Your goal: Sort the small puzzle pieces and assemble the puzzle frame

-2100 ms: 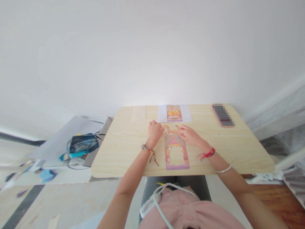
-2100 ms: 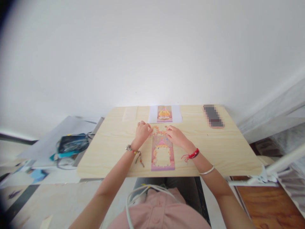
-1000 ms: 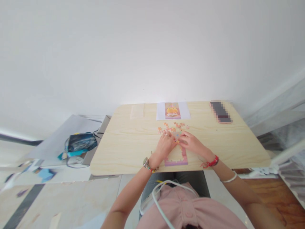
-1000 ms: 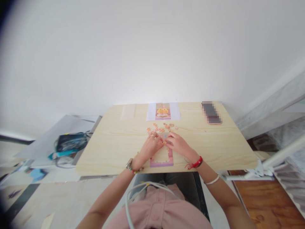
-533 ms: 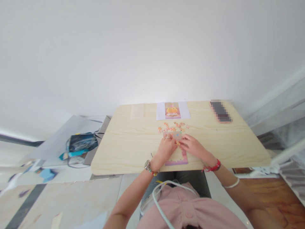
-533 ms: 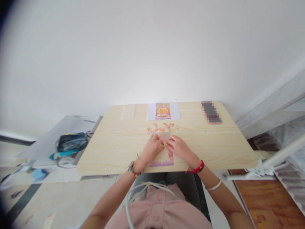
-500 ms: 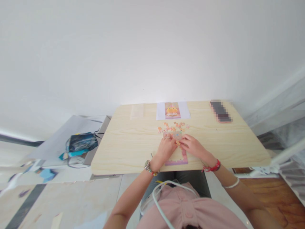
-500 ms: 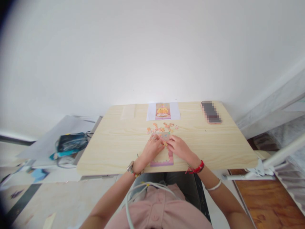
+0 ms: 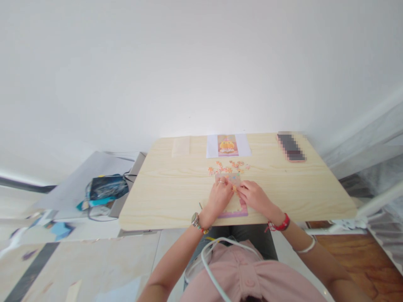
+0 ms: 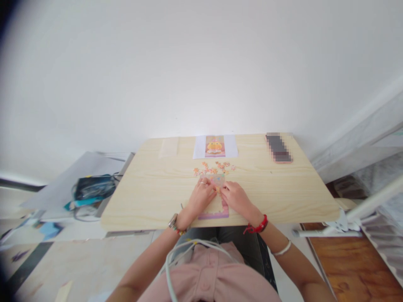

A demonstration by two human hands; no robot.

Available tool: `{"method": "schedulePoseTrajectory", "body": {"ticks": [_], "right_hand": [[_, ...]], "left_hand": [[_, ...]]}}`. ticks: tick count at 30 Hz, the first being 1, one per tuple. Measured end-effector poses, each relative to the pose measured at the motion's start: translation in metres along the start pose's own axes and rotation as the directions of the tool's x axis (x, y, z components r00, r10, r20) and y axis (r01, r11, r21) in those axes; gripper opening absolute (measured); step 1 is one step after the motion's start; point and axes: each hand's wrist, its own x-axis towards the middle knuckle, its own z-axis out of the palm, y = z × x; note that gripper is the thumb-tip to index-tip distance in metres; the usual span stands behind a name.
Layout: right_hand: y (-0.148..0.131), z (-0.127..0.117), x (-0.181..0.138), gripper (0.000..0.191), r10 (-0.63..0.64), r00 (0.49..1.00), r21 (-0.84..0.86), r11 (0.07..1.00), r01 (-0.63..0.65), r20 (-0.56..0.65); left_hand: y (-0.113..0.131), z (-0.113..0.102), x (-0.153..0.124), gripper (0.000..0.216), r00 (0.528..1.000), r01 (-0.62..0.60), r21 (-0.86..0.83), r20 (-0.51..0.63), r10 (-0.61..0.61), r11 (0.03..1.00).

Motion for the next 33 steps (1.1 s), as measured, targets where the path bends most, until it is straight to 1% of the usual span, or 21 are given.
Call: {"method": "schedulePoseTrajectory", "body": {"ticks": [3,6,10,13,15,19,21,23,26,30,33], "right_hand": [[-0.005,-0.002,-0.003,0.018,-0.023,1.000,-0.086,0.996,0.024,0.017],[-0.013,-0.005,-0.005,0.014,-0.044,0.996,-0.192,0.980,0.057,0.072],[-0.022,-0.008,-0.003,0.016,-0.022,0.992,-0.259,0.964,0.054,0.127],[-0.023,-0.009,-0.002,0.016,0.014,0.991,-0.222,0.975,0.016,0.136],[-0.018,-0.009,-0.001,0.016,0.044,0.991,-0.139,0.990,-0.026,0.129],[0.003,-0.012,0.005,0.018,0.101,0.992,0.083,0.991,-0.107,0.082],[0.019,-0.013,0.012,0.019,0.143,0.989,0.137,0.980,-0.146,0.034],[0.033,-0.014,0.021,0.018,0.191,0.981,0.134,0.973,-0.188,-0.015],[0.048,-0.010,0.032,0.013,0.214,0.977,0.105,0.972,-0.212,-0.008],[0.053,-0.003,0.041,0.011,0.213,0.977,0.054,0.976,-0.213,0.020],[0.051,-0.002,0.044,0.014,0.202,0.979,0.034,0.979,-0.203,0.027]], "left_hand": [[0.000,0.003,-0.001,0.006,1.000,0.002,0.013,-0.028,-0.002,1.000],[0.001,0.007,-0.004,0.009,0.999,0.000,0.033,-0.046,0.001,0.999],[0.003,0.013,-0.011,0.013,0.995,-0.041,0.035,-0.094,0.044,0.999],[0.004,0.014,-0.014,0.013,0.993,-0.045,0.031,-0.110,0.049,0.998],[0.004,0.012,-0.013,0.013,0.995,-0.034,0.018,-0.094,0.036,0.999],[0.001,0.004,-0.009,0.011,0.996,-0.022,-0.042,-0.087,0.019,0.999],[-0.002,0.001,-0.009,0.013,0.993,-0.007,-0.087,-0.118,-0.003,0.996],[-0.006,-0.002,-0.011,0.018,0.986,0.018,-0.120,-0.161,-0.037,0.993],[-0.014,-0.005,-0.014,0.018,0.972,0.055,-0.132,-0.218,-0.083,0.990],[-0.026,-0.009,-0.019,0.017,0.959,0.103,-0.133,-0.250,-0.134,0.986],[-0.034,-0.012,-0.022,0.017,0.951,0.144,-0.143,-0.253,-0.177,0.979]]}}
